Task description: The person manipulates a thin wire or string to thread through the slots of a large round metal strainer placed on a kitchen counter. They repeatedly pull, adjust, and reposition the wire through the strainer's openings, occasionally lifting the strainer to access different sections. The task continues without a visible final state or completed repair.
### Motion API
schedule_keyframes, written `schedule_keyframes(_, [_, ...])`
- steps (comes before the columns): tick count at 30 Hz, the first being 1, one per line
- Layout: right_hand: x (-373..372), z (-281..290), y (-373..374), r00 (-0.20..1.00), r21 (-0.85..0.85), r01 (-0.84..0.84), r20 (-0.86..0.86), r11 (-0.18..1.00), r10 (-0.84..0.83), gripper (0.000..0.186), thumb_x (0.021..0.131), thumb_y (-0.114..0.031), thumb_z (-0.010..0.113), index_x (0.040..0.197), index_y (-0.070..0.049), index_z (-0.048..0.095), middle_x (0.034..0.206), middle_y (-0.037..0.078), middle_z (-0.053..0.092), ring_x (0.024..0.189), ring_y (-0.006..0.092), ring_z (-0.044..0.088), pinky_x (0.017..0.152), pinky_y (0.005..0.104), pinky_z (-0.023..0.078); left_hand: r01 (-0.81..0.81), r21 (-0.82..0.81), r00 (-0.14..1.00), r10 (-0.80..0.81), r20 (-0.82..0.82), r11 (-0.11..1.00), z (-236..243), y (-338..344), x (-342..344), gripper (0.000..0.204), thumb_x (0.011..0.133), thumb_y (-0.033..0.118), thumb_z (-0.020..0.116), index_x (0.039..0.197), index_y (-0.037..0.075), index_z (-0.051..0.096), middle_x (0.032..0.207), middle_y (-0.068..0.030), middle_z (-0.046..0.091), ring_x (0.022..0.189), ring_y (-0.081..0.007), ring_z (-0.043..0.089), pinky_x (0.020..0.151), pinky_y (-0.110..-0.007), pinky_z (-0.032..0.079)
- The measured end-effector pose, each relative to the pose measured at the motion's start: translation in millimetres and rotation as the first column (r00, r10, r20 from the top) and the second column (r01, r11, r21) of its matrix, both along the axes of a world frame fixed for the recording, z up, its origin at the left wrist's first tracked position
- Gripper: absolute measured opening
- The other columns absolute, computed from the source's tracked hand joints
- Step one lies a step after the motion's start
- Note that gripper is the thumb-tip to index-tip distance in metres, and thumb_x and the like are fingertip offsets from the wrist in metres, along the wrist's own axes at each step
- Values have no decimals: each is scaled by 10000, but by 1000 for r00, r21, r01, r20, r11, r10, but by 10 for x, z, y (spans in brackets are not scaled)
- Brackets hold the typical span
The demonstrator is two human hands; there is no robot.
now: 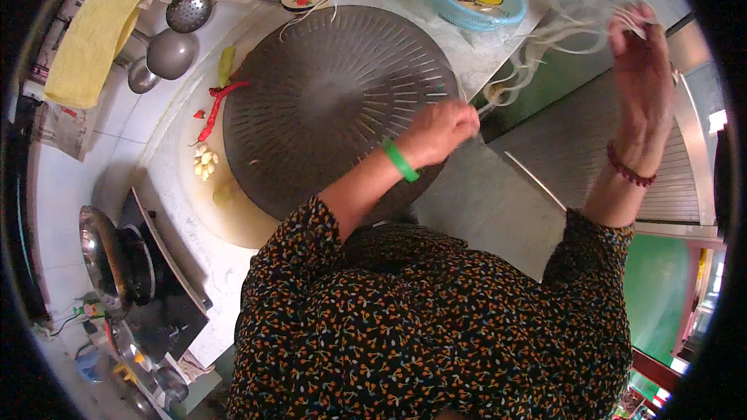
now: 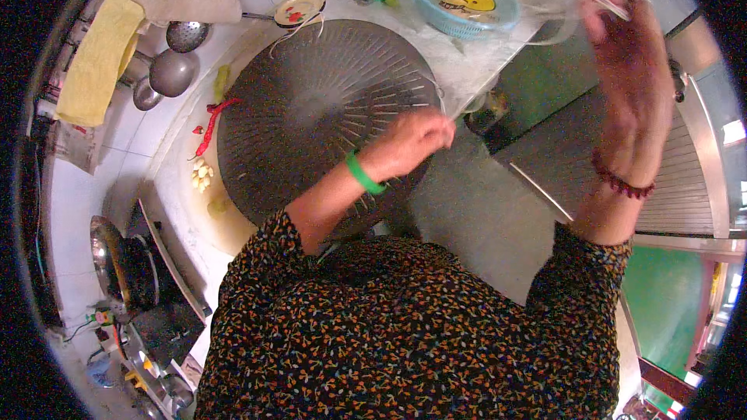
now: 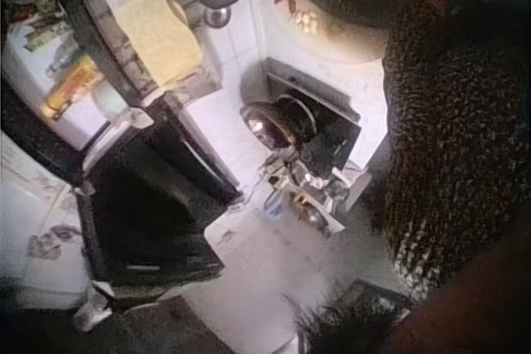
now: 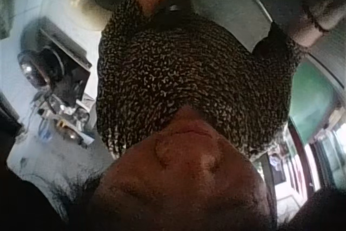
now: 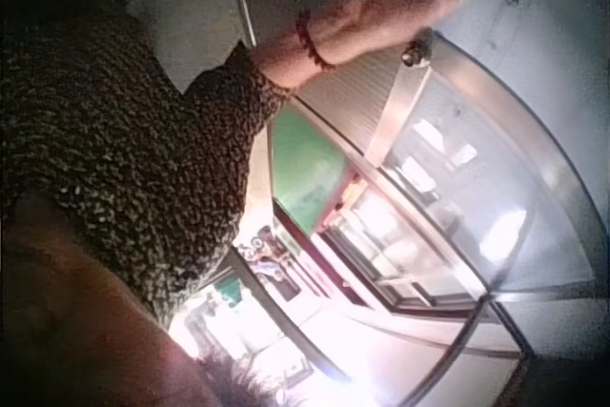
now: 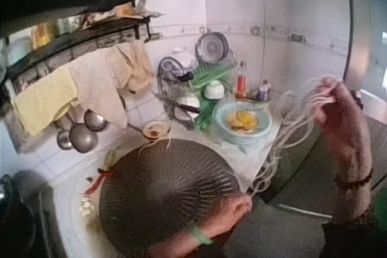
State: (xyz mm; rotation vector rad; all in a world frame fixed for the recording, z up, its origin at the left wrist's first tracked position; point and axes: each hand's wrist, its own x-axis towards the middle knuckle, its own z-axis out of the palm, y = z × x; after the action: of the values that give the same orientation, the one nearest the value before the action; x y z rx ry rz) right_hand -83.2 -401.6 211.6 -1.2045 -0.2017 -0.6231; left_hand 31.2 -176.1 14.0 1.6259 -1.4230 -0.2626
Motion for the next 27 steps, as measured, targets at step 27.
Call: schedule_keyframes(27, [-681,-1935,1676,784,-494,-293,-614,818,-90,316,733,-72,693,1024,-32,576,853,81,611,735,152,581,663,275,482,-140,455,896,308,-319,879,67,1075,-875,158,815,165,536,850,31,613,779,-138,625,702,-274,621,620,-356,467])
